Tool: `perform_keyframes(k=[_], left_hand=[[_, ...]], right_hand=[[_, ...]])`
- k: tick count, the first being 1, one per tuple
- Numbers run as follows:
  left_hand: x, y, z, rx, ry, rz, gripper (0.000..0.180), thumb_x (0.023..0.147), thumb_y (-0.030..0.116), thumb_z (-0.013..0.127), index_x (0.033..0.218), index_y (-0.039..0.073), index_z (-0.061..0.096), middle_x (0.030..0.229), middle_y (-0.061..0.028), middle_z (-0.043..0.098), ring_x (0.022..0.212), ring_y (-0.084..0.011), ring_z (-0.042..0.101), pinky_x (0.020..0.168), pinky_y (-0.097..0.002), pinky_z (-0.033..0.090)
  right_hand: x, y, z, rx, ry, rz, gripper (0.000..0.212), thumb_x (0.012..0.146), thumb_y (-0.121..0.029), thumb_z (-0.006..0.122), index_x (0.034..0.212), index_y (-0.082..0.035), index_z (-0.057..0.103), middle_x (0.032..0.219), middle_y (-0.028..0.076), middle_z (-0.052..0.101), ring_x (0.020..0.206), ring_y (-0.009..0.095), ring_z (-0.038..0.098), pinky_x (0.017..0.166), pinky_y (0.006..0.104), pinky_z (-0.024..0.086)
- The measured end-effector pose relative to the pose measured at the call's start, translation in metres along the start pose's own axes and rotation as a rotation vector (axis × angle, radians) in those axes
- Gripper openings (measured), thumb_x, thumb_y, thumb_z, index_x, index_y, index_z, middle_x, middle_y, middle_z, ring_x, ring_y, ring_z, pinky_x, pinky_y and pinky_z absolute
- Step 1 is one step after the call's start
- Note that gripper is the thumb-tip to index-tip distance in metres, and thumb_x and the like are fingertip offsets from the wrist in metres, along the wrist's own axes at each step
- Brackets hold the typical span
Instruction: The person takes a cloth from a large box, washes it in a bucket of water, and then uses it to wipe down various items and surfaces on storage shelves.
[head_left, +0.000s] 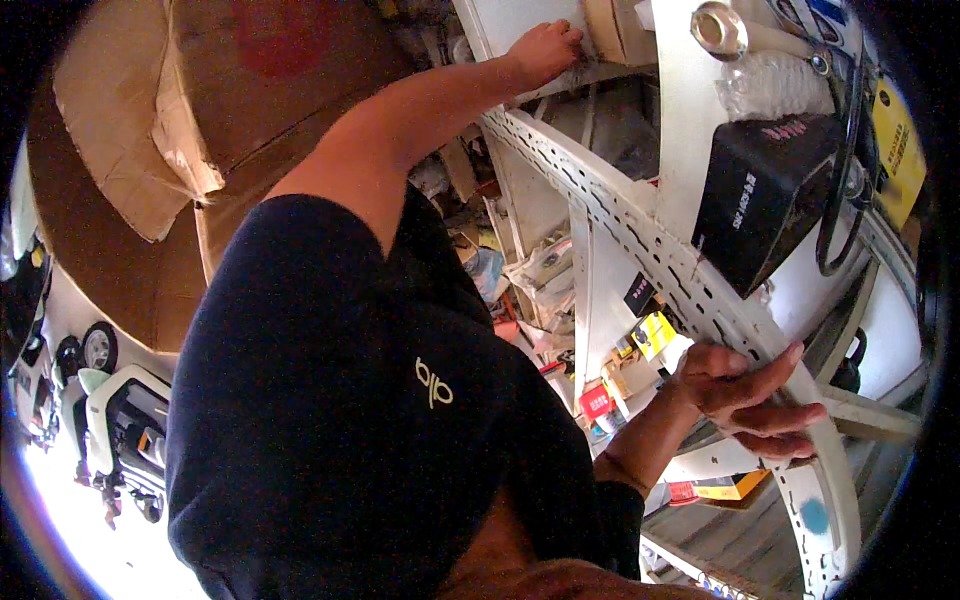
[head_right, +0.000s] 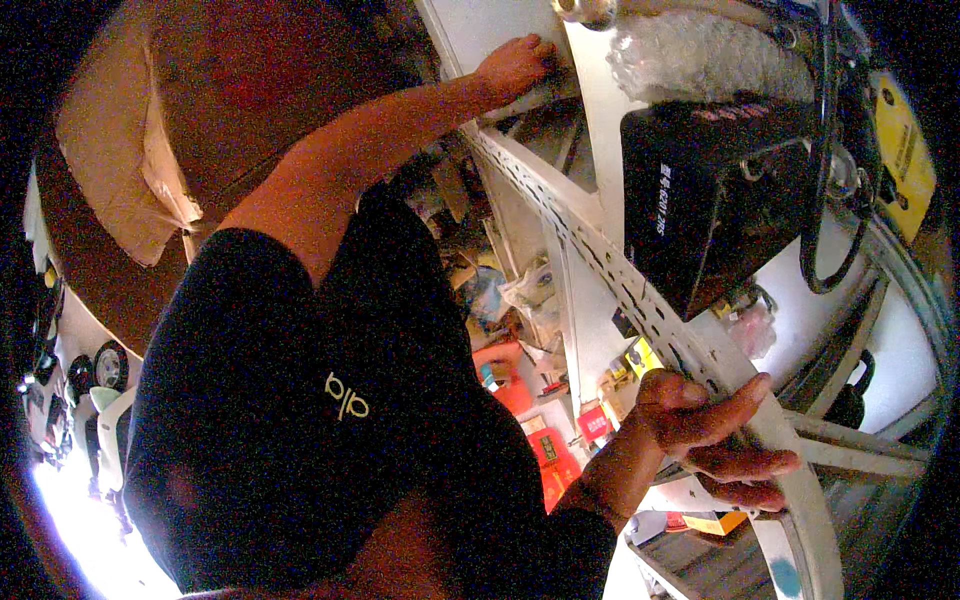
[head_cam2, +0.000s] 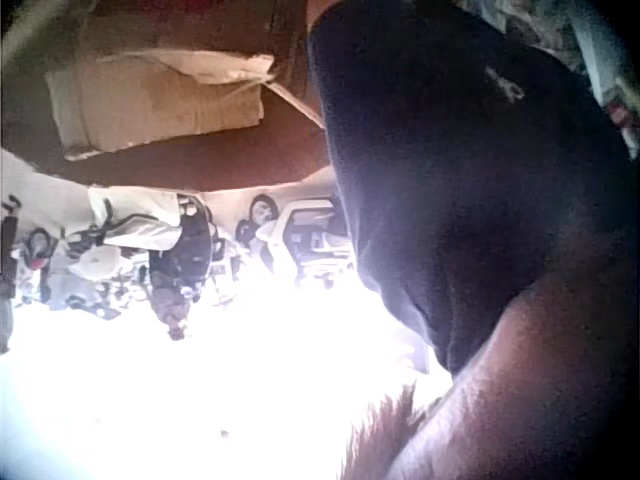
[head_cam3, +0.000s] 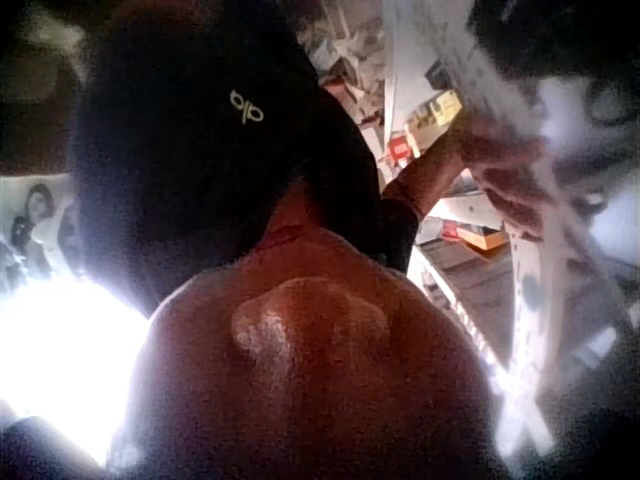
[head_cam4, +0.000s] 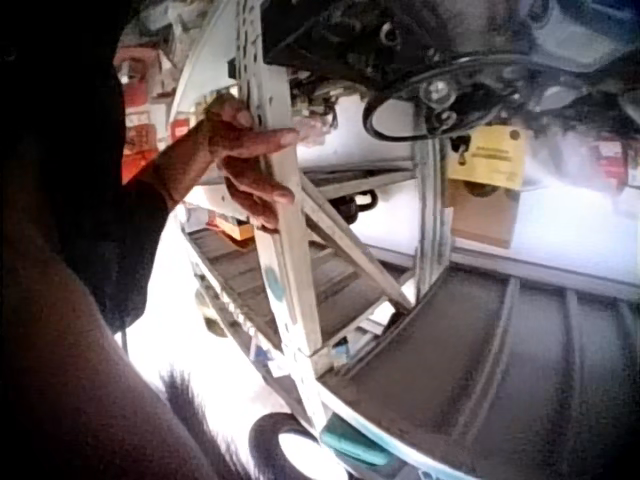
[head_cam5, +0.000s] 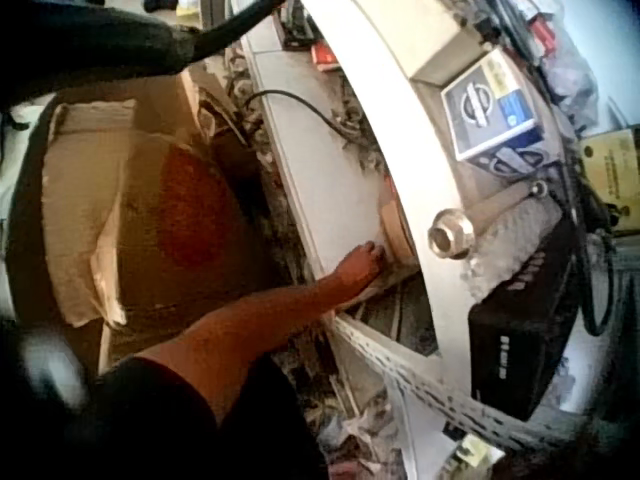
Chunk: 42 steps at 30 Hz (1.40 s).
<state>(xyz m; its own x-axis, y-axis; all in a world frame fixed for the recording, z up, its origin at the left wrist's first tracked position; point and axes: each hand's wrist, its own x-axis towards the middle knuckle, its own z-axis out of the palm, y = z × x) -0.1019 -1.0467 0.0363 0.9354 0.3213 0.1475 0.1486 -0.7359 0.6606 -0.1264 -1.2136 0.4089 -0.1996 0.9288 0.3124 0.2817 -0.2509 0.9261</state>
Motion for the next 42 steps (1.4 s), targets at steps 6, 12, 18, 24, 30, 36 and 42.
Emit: perform_keyframes(k=[6, 12, 18, 24, 30, 36, 42], left_hand=[[0.009, -0.004, 0.025, 0.170, 0.017, 0.110, 0.028, 0.076, 0.009, 0.054, 0.103, 0.005, 0.059, 0.103, -0.0145, 0.054, 0.095, -0.0314, 0.053, 0.083, -0.0371, 0.048], [-0.040, -0.023, 0.003, 0.349, -0.225, 0.393, 0.027, 0.077, 0.013, 0.051, 0.101, 0.003, 0.059, 0.100, -0.0119, 0.054, 0.096, -0.0306, 0.051, 0.079, -0.0350, 0.049], [0.005, 0.013, 0.042, 0.176, -0.046, 0.255, 0.022, 0.068, 0.012, 0.064, 0.090, 0.010, 0.068, 0.109, -0.0046, 0.054, 0.099, -0.0266, 0.053, 0.079, -0.0361, 0.049], [-0.029, 0.000, 0.012, 0.144, -0.195, 0.312, 0.019, 0.071, 0.016, 0.057, 0.083, 0.002, 0.064, 0.105, -0.0148, 0.055, 0.098, -0.0318, 0.054, 0.081, -0.0405, 0.050], [-0.063, -0.007, -0.018, 0.277, -0.343, 0.435, 0.017, 0.067, 0.016, 0.059, 0.077, 0.003, 0.066, 0.106, -0.0123, 0.055, 0.101, -0.0305, 0.052, 0.084, -0.0382, 0.049], [-0.039, 0.011, -0.005, 0.241, -0.293, 0.369, 0.023, 0.068, 0.012, 0.061, 0.088, 0.004, 0.067, 0.111, -0.0121, 0.055, 0.106, -0.0314, 0.051, 0.085, -0.0393, 0.049], [-0.005, 0.004, 0.044, 0.201, -0.111, 0.255, 0.019, 0.070, 0.014, 0.065, 0.088, 0.009, 0.068, 0.113, -0.0010, 0.056, 0.107, -0.0275, 0.052, 0.078, -0.0368, 0.052]], right_hand=[[-0.010, -0.007, -0.004, 0.022, -0.056, 0.189, 0.044, 0.092, -0.031, 0.029, 0.103, -0.011, 0.066, 0.133, 0.019, 0.045, 0.132, 0.038, 0.026, 0.104, 0.0536, 0.017], [-0.009, -0.006, -0.007, 0.037, -0.011, 0.190, 0.044, 0.091, -0.031, 0.029, 0.101, -0.012, 0.068, 0.136, 0.018, 0.044, 0.134, 0.036, 0.023, 0.104, 0.0525, 0.017], [-0.023, -0.011, -0.008, 0.241, -0.102, 0.276, 0.038, 0.093, -0.024, 0.031, 0.110, -0.001, 0.057, 0.116, 0.021, 0.056, 0.125, 0.044, 0.034, 0.101, 0.0586, 0.022], [-0.010, -0.006, -0.011, 0.025, -0.119, 0.192, 0.039, 0.091, -0.025, 0.031, 0.107, -0.007, 0.061, 0.125, 0.020, 0.051, 0.128, 0.042, 0.030, 0.102, 0.0558, 0.019], [-0.009, -0.015, -0.016, -0.025, -0.102, 0.303, 0.043, 0.091, -0.034, 0.031, 0.101, -0.017, 0.069, 0.134, 0.016, 0.046, 0.133, 0.036, 0.026, 0.105, 0.0522, 0.015], [-0.011, -0.004, -0.015, 0.051, -0.103, 0.224, 0.041, 0.090, -0.031, 0.032, 0.100, -0.018, 0.069, 0.135, 0.015, 0.046, 0.133, 0.035, 0.025, 0.104, 0.0516, 0.017], [-0.014, -0.012, -0.008, 0.043, -0.072, 0.292, 0.055, 0.097, -0.046, 0.021, 0.099, -0.017, 0.068, 0.133, 0.019, 0.046, 0.133, 0.039, 0.024, 0.107, 0.0516, 0.009]])
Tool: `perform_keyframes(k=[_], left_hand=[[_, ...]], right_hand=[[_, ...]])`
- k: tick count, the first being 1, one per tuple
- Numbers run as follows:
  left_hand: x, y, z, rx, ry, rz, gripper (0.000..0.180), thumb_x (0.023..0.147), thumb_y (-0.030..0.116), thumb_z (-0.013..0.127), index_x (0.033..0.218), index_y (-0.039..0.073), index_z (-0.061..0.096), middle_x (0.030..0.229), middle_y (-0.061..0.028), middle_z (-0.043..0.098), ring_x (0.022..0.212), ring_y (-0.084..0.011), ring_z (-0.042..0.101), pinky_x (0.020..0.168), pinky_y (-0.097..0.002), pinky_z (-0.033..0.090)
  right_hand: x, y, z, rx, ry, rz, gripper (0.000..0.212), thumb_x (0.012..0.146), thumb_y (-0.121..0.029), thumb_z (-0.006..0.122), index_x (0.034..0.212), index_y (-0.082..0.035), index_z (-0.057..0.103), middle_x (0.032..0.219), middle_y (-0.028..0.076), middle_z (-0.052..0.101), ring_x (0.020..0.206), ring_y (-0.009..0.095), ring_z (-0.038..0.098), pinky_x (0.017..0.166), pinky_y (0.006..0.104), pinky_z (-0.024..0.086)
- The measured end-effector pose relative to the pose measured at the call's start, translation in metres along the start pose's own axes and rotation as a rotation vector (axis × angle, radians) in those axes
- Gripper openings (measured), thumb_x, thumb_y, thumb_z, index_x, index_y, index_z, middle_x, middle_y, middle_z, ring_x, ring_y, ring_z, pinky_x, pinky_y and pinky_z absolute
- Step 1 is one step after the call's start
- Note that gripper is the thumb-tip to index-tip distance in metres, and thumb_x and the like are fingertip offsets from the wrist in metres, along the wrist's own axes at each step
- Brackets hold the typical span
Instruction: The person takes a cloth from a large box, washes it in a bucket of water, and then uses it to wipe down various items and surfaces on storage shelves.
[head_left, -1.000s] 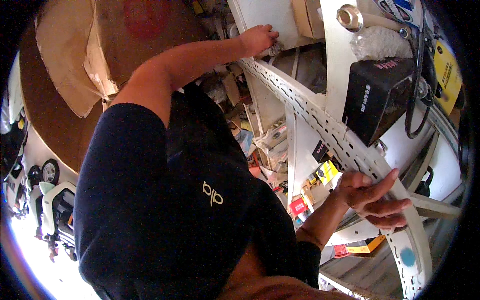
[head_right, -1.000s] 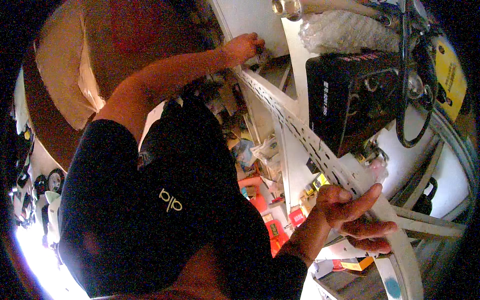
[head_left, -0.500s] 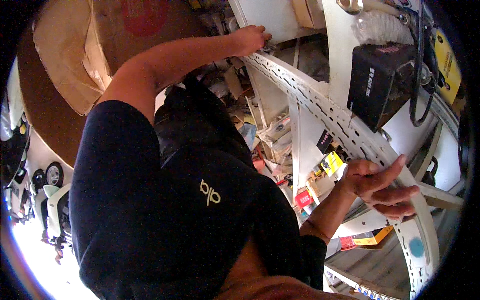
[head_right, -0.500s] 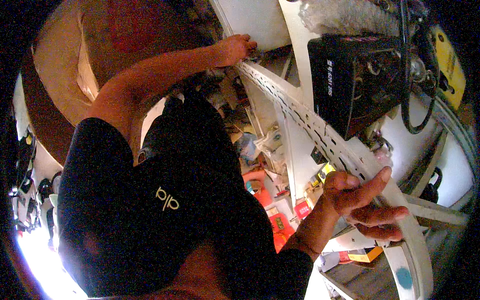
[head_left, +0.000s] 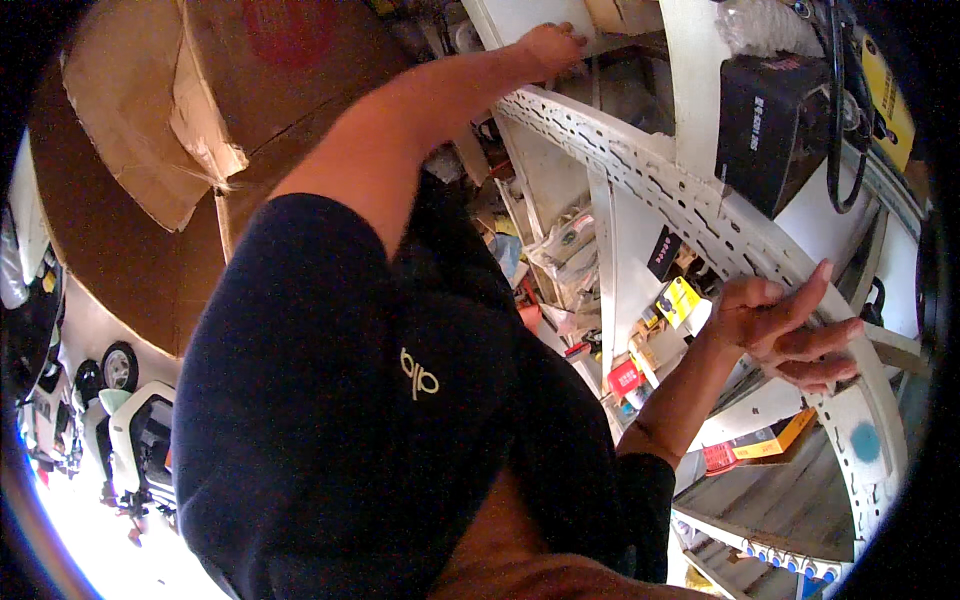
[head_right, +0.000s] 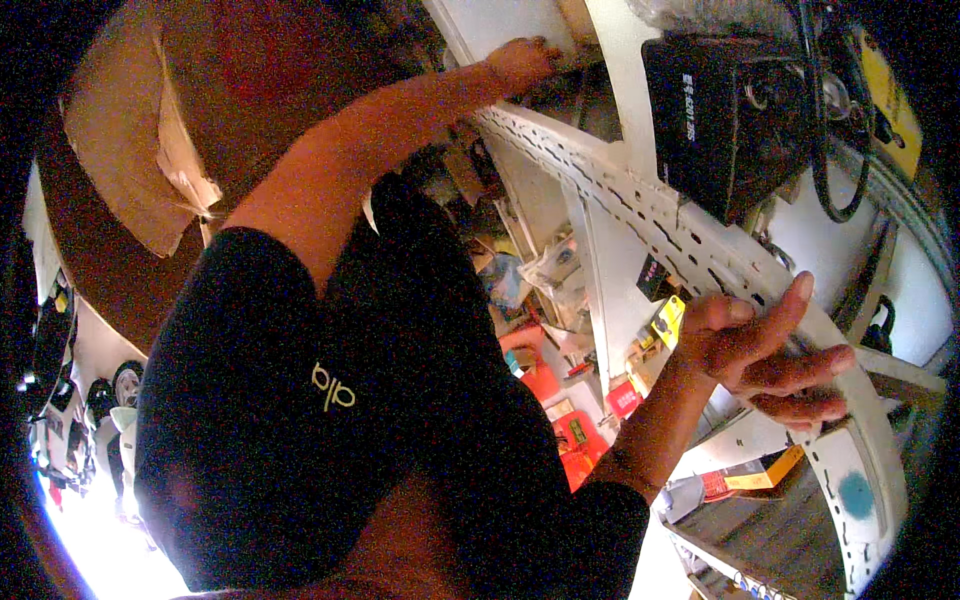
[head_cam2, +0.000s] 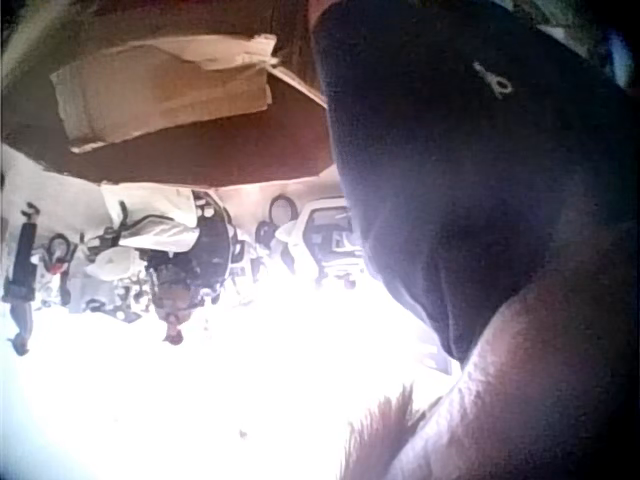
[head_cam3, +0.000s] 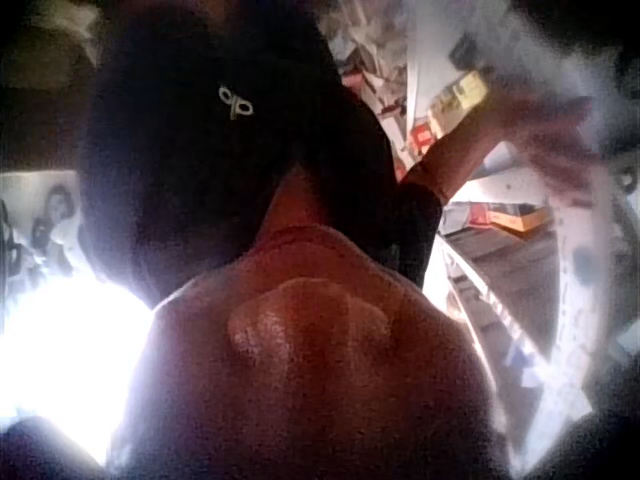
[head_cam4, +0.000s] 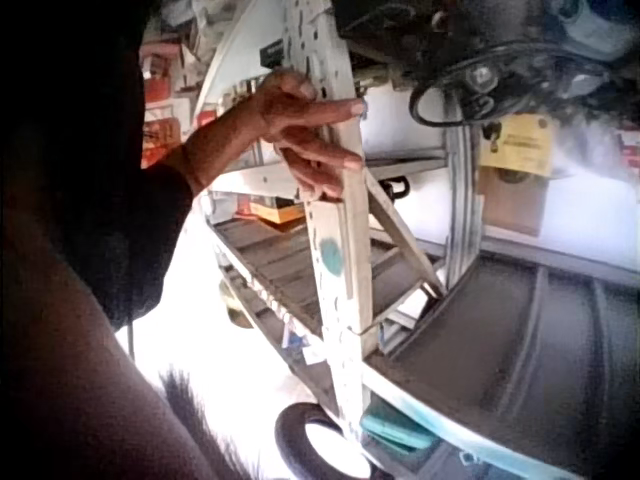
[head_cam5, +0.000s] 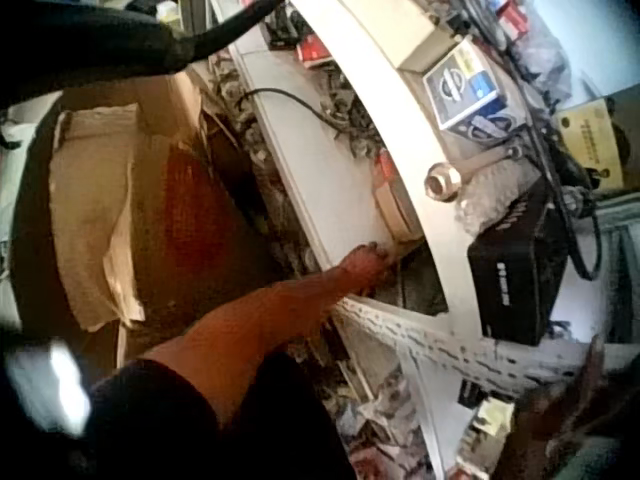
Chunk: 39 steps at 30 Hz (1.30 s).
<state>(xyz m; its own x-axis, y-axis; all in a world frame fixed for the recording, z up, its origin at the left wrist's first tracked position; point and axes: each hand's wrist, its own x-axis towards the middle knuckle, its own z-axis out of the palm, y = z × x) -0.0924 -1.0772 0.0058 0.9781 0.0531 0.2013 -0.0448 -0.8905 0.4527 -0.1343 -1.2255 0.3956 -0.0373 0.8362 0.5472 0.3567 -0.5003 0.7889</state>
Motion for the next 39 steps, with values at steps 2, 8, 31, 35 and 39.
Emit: perform_keyframes(k=[2, 8, 31, 35, 39], left_hand=[[-0.027, -0.012, -0.008, 0.028, -0.045, 0.093, 0.029, 0.074, 0.013, 0.061, 0.102, 0.008, 0.060, 0.109, -0.0093, 0.056, 0.101, -0.0305, 0.055, 0.079, -0.0394, 0.052], [-0.022, -0.007, -0.029, -0.159, -0.061, -0.220, 0.041, 0.079, 0.015, 0.057, 0.119, 0.007, 0.050, 0.099, -0.0217, 0.055, 0.091, -0.0360, 0.059, 0.079, -0.0436, 0.051], [-0.104, 0.055, -0.064, -0.673, 0.065, -0.600, 0.025, 0.088, 0.025, 0.053, 0.103, 0.012, 0.068, 0.093, -0.0182, 0.057, 0.086, -0.0354, 0.059, 0.078, -0.0425, 0.048], [-0.103, 0.059, -0.063, -0.725, 0.058, -0.672, 0.024, 0.088, 0.024, 0.053, 0.101, 0.011, 0.068, 0.089, -0.0194, 0.057, 0.085, -0.0353, 0.059, 0.076, -0.0423, 0.049], [-0.085, 0.098, -0.152, -1.001, 0.231, -0.324, 0.029, 0.092, 0.027, 0.051, 0.102, 0.004, 0.066, 0.083, -0.0174, 0.059, 0.080, -0.0323, 0.060, 0.071, -0.0391, 0.048]], right_hand=[[-0.002, 0.005, -0.002, -0.027, -0.014, 0.003, 0.057, 0.097, -0.049, 0.021, 0.099, -0.018, 0.068, 0.134, 0.019, 0.045, 0.134, 0.038, 0.023, 0.107, 0.0515, 0.010], [0.001, 0.005, -0.003, 0.001, 0.005, -0.039, 0.050, 0.097, -0.043, 0.025, 0.100, -0.018, 0.068, 0.134, 0.021, 0.044, 0.134, 0.040, 0.022, 0.106, 0.0521, 0.011], [0.003, 0.002, -0.004, 0.015, 0.008, -0.025, 0.046, 0.096, -0.040, 0.028, 0.099, -0.017, 0.068, 0.132, 0.022, 0.046, 0.131, 0.040, 0.026, 0.104, 0.0528, 0.015], [0.001, 0.001, -0.003, -0.004, -0.015, -0.024, 0.045, 0.096, -0.039, 0.028, 0.099, -0.017, 0.068, 0.132, 0.022, 0.045, 0.133, 0.040, 0.023, 0.105, 0.0527, 0.014], [-0.005, 0.003, -0.002, -0.013, -0.010, -0.015, 0.045, 0.096, -0.038, 0.028, 0.098, -0.017, 0.068, 0.133, 0.021, 0.045, 0.133, 0.040, 0.022, 0.106, 0.0526, 0.011]])
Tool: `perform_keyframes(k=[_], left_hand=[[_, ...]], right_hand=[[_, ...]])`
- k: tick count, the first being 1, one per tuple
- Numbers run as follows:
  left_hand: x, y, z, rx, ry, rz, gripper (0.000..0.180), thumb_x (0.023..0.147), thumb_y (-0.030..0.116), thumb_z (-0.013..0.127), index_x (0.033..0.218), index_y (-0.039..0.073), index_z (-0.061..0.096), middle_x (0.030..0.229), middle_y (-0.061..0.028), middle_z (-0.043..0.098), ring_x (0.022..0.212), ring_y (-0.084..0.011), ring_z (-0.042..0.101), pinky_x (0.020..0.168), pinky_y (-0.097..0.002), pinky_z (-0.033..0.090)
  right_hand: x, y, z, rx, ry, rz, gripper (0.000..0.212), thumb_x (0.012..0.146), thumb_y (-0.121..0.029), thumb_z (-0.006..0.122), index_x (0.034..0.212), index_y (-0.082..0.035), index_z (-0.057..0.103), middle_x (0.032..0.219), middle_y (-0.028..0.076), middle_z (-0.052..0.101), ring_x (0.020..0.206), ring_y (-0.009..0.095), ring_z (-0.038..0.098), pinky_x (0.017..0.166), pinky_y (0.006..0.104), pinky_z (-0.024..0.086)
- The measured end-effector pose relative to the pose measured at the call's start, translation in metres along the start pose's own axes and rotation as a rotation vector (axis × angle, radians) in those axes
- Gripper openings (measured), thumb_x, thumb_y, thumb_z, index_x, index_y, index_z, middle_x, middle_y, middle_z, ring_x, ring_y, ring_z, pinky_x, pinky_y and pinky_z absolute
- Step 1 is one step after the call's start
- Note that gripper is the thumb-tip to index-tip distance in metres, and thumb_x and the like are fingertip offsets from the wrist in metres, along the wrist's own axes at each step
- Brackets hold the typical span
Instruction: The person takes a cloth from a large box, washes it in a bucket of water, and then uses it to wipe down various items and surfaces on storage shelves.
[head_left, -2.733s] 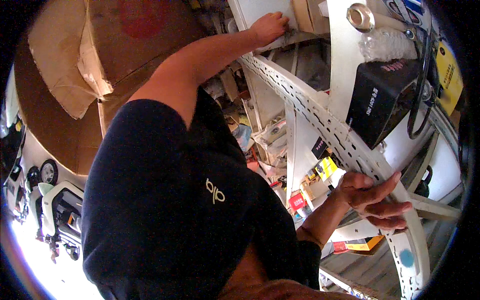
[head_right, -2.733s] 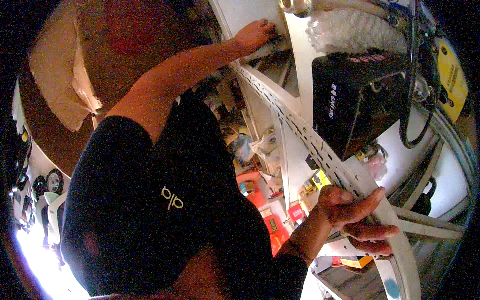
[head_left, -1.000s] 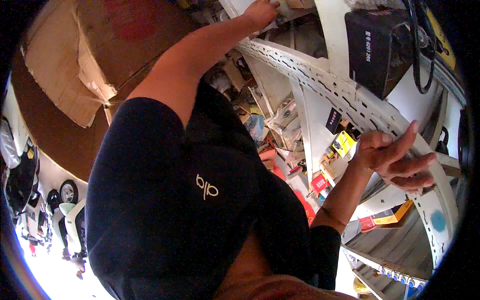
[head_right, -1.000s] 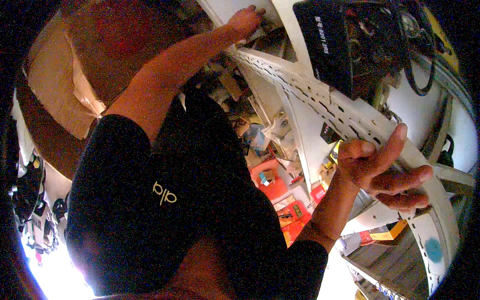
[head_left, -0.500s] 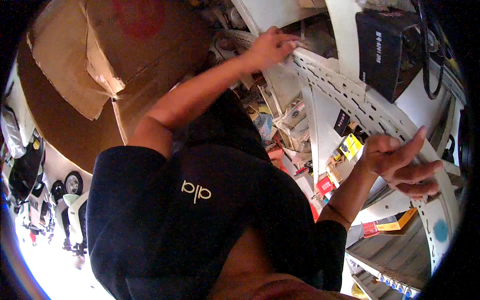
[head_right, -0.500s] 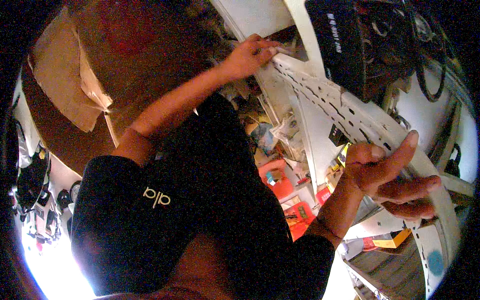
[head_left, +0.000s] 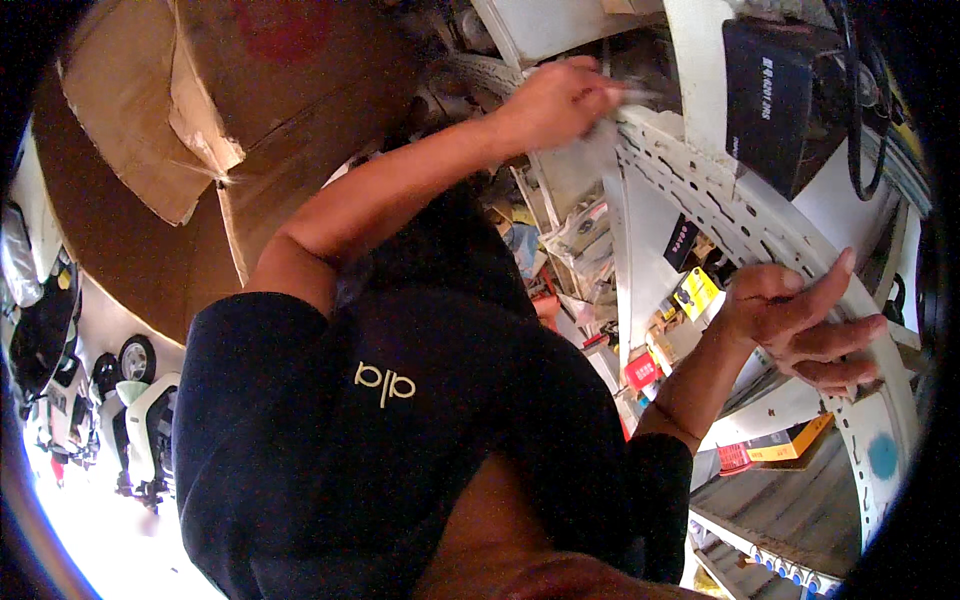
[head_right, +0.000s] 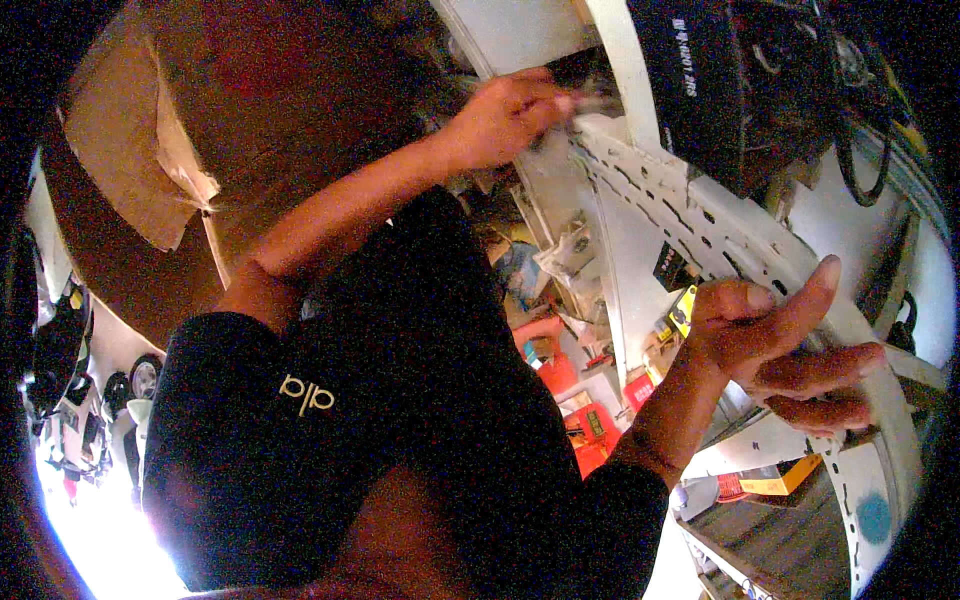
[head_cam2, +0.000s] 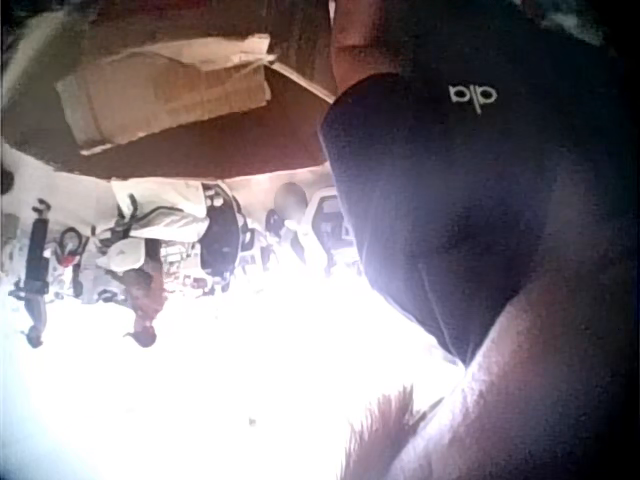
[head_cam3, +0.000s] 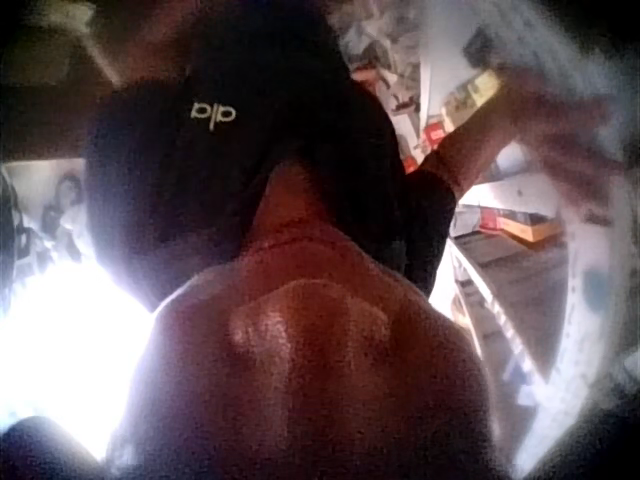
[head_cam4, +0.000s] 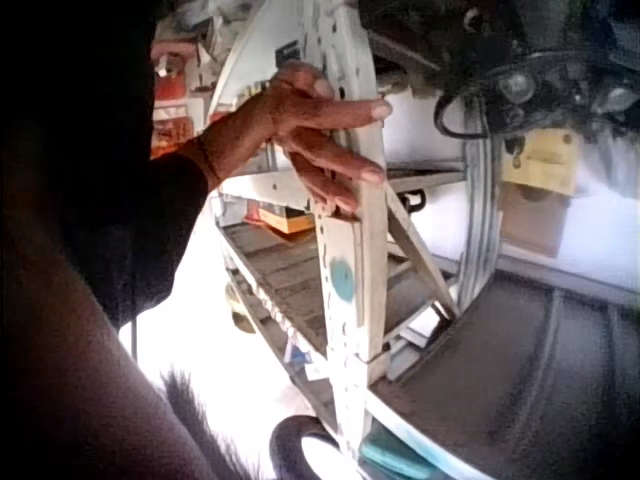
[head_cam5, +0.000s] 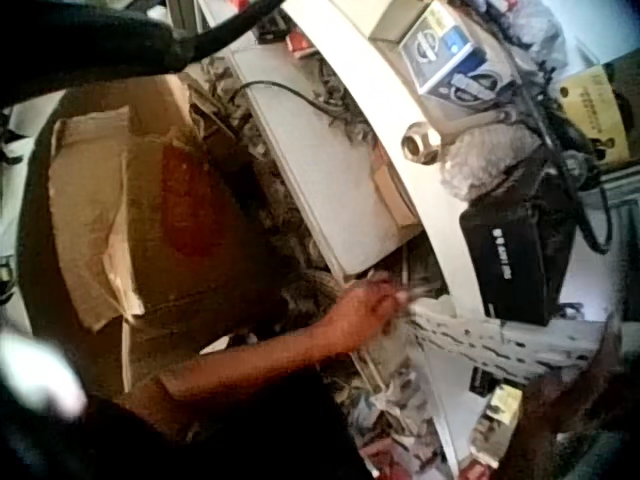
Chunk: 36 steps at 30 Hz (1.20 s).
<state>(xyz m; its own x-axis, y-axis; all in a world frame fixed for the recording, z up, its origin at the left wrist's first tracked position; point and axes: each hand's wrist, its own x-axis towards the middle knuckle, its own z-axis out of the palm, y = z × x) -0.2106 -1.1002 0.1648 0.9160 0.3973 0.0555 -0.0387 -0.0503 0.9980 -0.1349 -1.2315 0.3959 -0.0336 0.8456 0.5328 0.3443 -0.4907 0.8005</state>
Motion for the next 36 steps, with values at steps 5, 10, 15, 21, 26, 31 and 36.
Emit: perform_keyframes(k=[5, 10, 15, 21, 26, 31, 36], left_hand=[[-0.009, -0.023, 0.009, -0.052, 0.111, 0.106, 0.028, 0.091, 0.024, 0.050, 0.104, 0.004, 0.064, 0.085, -0.0175, 0.055, 0.077, -0.0328, 0.058, 0.073, -0.0400, 0.048], [-0.014, -0.077, 0.004, 0.261, 0.090, -0.121, 0.030, 0.088, 0.024, 0.052, 0.107, 0.005, 0.064, 0.085, -0.0189, 0.057, 0.077, -0.0365, 0.059, 0.071, -0.0435, 0.048], [-0.028, 0.017, 0.014, -0.032, 0.224, -0.043, 0.034, 0.088, 0.025, 0.053, 0.110, -0.001, 0.060, 0.081, -0.0178, 0.056, 0.078, -0.0336, 0.058, 0.071, -0.0378, 0.047], [-0.045, 0.032, 0.012, -0.761, 0.176, -0.465, 0.038, 0.094, 0.030, 0.049, 0.119, 0.002, 0.056, 0.102, -0.0048, 0.061, 0.092, -0.0169, 0.056, 0.084, -0.0293, 0.045], [-0.062, 0.058, -0.018, -1.110, -0.010, -0.548, 0.038, 0.094, 0.032, 0.046, 0.120, 0.006, 0.053, 0.111, -0.0053, 0.060, 0.099, -0.0183, 0.058, 0.087, -0.0340, 0.046], [-0.085, 0.083, -0.035, -1.227, -0.026, -0.616, 0.042, 0.095, 0.035, 0.043, 0.125, 0.006, 0.050, 0.117, -0.0079, 0.059, 0.102, -0.0205, 0.058, 0.088, -0.0355, 0.047], [-0.101, 0.091, -0.055, -1.313, -0.066, -0.572, 0.043, 0.096, 0.036, 0.039, 0.127, 0.007, 0.048, 0.118, -0.0067, 0.059, 0.103, -0.0197, 0.058, 0.086, -0.0351, 0.047]], right_hand=[[0.000, -0.001, 0.000, 0.032, -0.006, 0.000, 0.044, 0.095, -0.037, 0.029, 0.098, -0.018, 0.068, 0.133, 0.021, 0.045, 0.133, 0.041, 0.022, 0.107, 0.0527, 0.008], [0.004, -0.001, 0.000, 0.046, -0.010, 0.034, 0.045, 0.095, -0.038, 0.028, 0.099, -0.020, 0.069, 0.132, 0.019, 0.046, 0.133, 0.041, 0.022, 0.107, 0.0521, 0.006], [-0.005, 0.000, -0.001, 0.027, -0.061, 0.090, 0.036, 0.087, -0.031, 0.036, 0.100, -0.025, 0.069, 0.131, 0.016, 0.050, 0.133, 0.040, 0.023, 0.108, 0.0516, 0.004], [-0.005, 0.000, -0.004, 0.037, -0.096, 0.150, 0.036, 0.078, -0.027, 0.042, 0.103, -0.031, 0.068, 0.132, 0.009, 0.049, 0.131, 0.036, 0.026, 0.109, 0.0508, 0.000], [0.003, -0.004, -0.014, 0.174, -0.074, 0.205, 0.034, 0.079, -0.025, 0.048, 0.106, -0.034, 0.067, 0.129, 0.006, 0.052, 0.128, 0.036, 0.032, 0.110, 0.0507, 0.000], [-0.019, -0.042, -0.045, 0.968, -0.084, 0.257, 0.034, 0.086, -0.018, 0.048, 0.119, -0.014, 0.058, 0.123, 0.009, 0.057, 0.116, 0.030, 0.049, 0.106, 0.0499, 0.022], [-0.036, -0.097, -0.072, 1.425, -0.505, 0.586, 0.035, 0.092, -0.013, 0.044, 0.125, -0.001, 0.050, 0.116, 0.015, 0.060, 0.109, 0.025, 0.056, 0.097, 0.0344, 0.038]])
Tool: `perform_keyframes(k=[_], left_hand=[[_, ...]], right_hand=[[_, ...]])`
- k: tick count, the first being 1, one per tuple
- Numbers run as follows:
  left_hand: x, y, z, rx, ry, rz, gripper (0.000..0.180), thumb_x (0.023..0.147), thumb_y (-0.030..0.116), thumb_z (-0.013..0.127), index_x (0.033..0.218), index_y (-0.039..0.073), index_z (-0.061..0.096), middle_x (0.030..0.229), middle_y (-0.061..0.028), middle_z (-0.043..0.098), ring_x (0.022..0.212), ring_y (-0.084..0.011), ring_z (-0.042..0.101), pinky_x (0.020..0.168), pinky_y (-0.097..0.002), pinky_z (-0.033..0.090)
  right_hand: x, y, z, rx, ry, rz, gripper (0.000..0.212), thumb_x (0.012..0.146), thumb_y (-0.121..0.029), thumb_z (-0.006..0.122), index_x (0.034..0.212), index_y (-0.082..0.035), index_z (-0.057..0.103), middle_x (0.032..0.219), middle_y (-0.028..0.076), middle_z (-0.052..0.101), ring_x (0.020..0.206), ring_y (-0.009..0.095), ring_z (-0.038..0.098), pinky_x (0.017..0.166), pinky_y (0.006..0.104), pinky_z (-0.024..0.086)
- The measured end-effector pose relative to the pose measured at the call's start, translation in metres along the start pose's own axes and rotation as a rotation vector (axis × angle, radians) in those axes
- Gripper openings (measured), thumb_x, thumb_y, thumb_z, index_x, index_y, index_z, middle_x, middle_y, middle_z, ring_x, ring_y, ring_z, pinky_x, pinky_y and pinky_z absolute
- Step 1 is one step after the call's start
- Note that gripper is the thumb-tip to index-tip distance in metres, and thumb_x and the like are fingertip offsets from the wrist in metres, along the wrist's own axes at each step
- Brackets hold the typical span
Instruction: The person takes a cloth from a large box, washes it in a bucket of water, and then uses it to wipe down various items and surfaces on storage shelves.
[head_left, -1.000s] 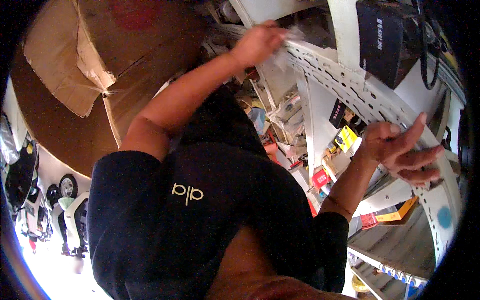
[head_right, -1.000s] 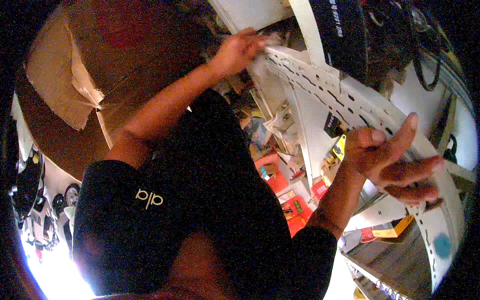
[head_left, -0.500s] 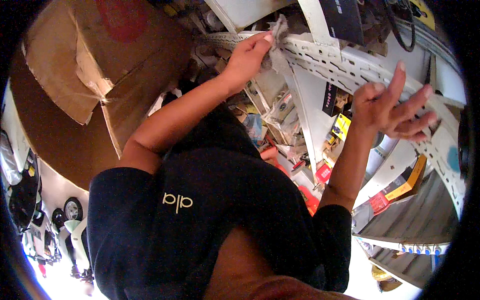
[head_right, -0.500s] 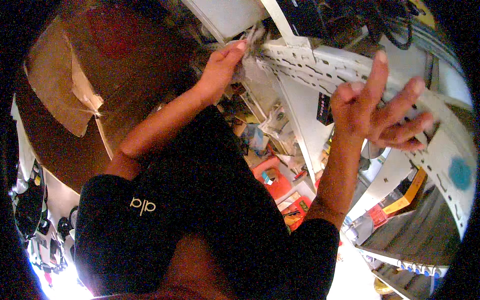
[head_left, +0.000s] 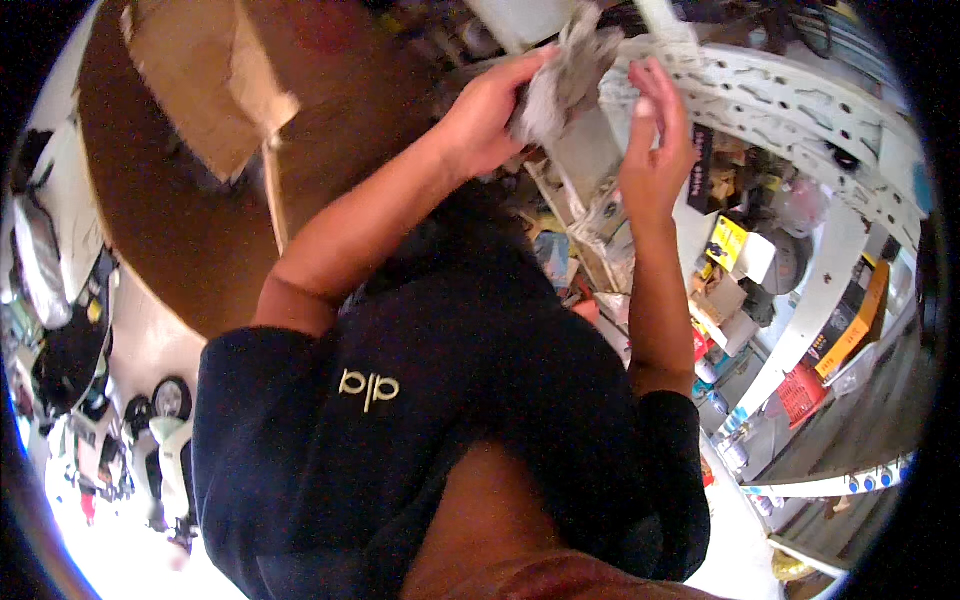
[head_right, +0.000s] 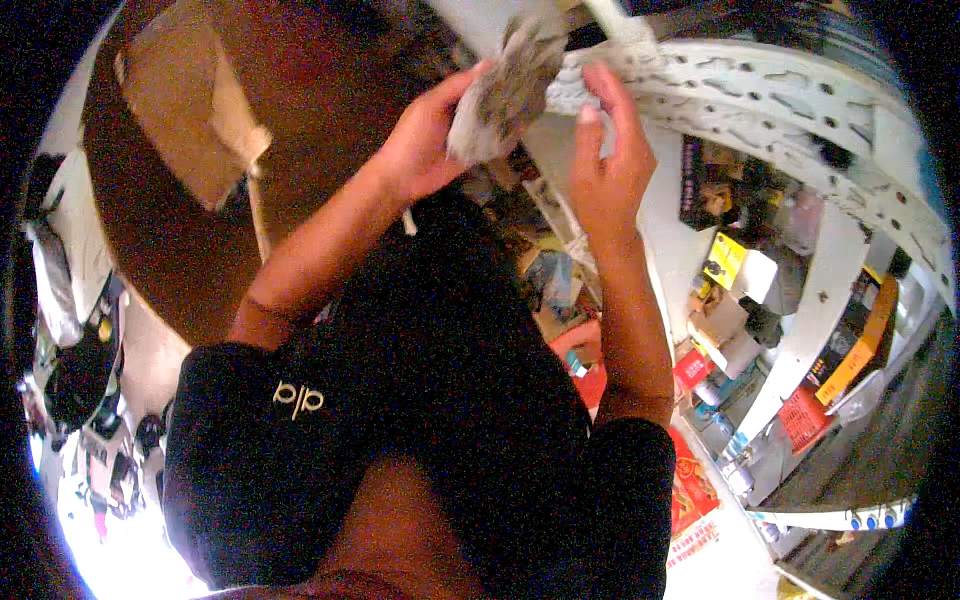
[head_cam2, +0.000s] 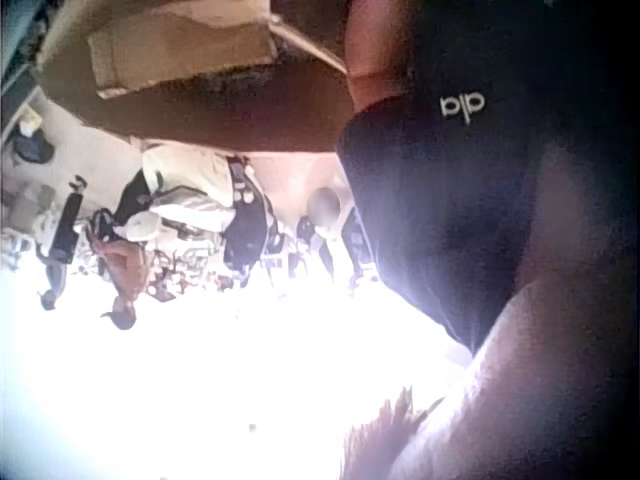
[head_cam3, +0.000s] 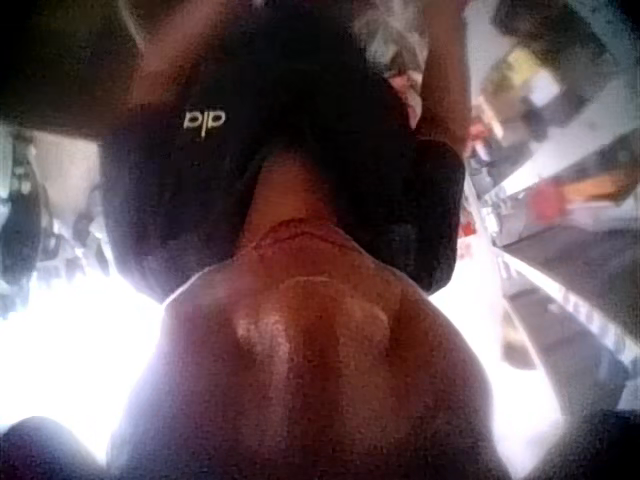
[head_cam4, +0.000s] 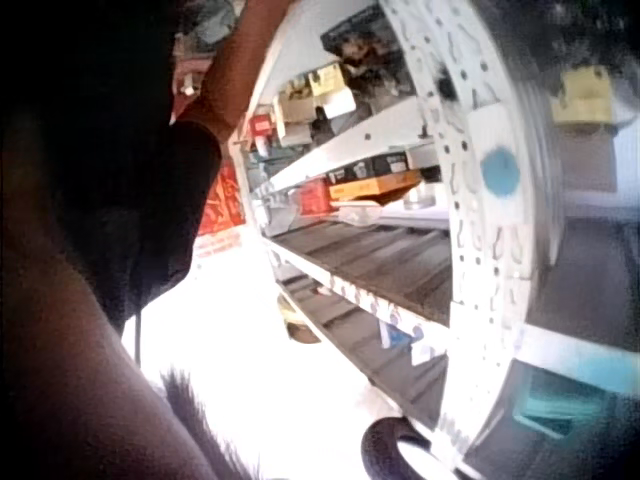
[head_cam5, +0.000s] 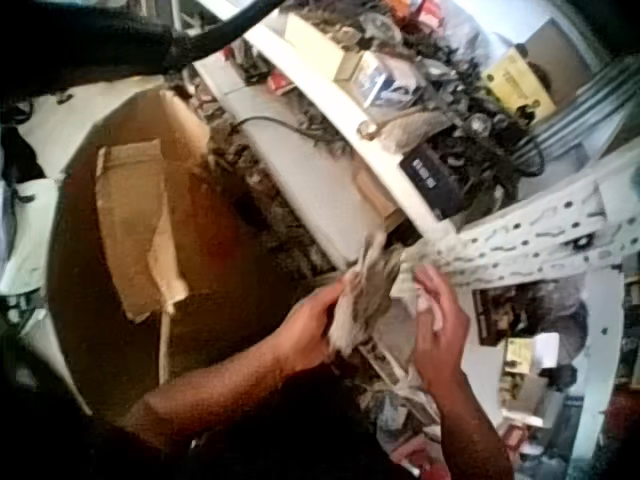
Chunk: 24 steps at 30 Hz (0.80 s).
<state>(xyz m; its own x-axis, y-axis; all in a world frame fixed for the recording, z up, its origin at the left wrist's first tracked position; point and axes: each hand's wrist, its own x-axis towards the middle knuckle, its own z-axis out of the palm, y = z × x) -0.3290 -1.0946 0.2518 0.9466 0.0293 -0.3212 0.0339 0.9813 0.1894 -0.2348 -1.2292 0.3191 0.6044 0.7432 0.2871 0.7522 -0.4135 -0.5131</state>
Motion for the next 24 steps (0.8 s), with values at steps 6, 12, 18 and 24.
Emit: perform_keyframes(k=[6, 12, 18, 24], left_hand=[[0.000, 0.008, -0.006, 0.009, 0.072, 0.031, 0.040, 0.097, 0.033, 0.033, 0.120, 0.007, 0.052, 0.113, -0.0060, 0.062, 0.100, -0.0198, 0.059, 0.081, -0.0351, 0.048], [-0.009, 0.025, 0.015, -0.143, 0.108, 0.050, 0.028, 0.095, 0.028, 0.042, 0.098, 0.007, 0.060, 0.082, -0.0031, 0.062, 0.071, -0.0170, 0.058, 0.067, -0.0335, 0.049], [0.003, 0.032, 0.016, -0.212, 0.037, 0.042, 0.026, 0.095, 0.032, 0.041, 0.091, 0.013, 0.060, 0.078, -0.0001, 0.062, 0.070, -0.0142, 0.058, 0.064, -0.0299, 0.048], [0.010, 0.048, 0.010, -0.308, -0.102, 0.135, 0.028, 0.095, 0.030, 0.040, 0.090, 0.012, 0.061, 0.080, 0.0007, 0.063, 0.067, -0.0138, 0.058, 0.060, -0.0271, 0.048]], right_hand=[[-0.012, -0.028, 0.014, 0.138, 0.181, -0.001, 0.035, 0.093, -0.015, 0.041, 0.124, -0.001, 0.051, 0.121, 0.015, 0.056, 0.112, 0.025, 0.053, 0.096, 0.0349, 0.040], [-0.018, -0.066, 0.013, -0.111, 0.153, -0.268, 0.046, 0.093, -0.022, 0.038, 0.128, 0.009, 0.041, 0.127, 0.020, 0.051, 0.117, 0.032, 0.049, 0.100, 0.0405, 0.035], [-0.020, -0.083, 0.028, -0.169, 0.155, -0.549, 0.043, 0.093, -0.023, 0.038, 0.124, 0.004, 0.046, 0.126, 0.023, 0.051, 0.116, 0.039, 0.048, 0.100, 0.0488, 0.035], [-0.026, -0.097, 0.038, -0.132, 0.080, -0.598, 0.042, 0.095, -0.022, 0.037, 0.124, 0.007, 0.044, 0.127, 0.023, 0.049, 0.117, 0.041, 0.046, 0.100, 0.0473, 0.034]])
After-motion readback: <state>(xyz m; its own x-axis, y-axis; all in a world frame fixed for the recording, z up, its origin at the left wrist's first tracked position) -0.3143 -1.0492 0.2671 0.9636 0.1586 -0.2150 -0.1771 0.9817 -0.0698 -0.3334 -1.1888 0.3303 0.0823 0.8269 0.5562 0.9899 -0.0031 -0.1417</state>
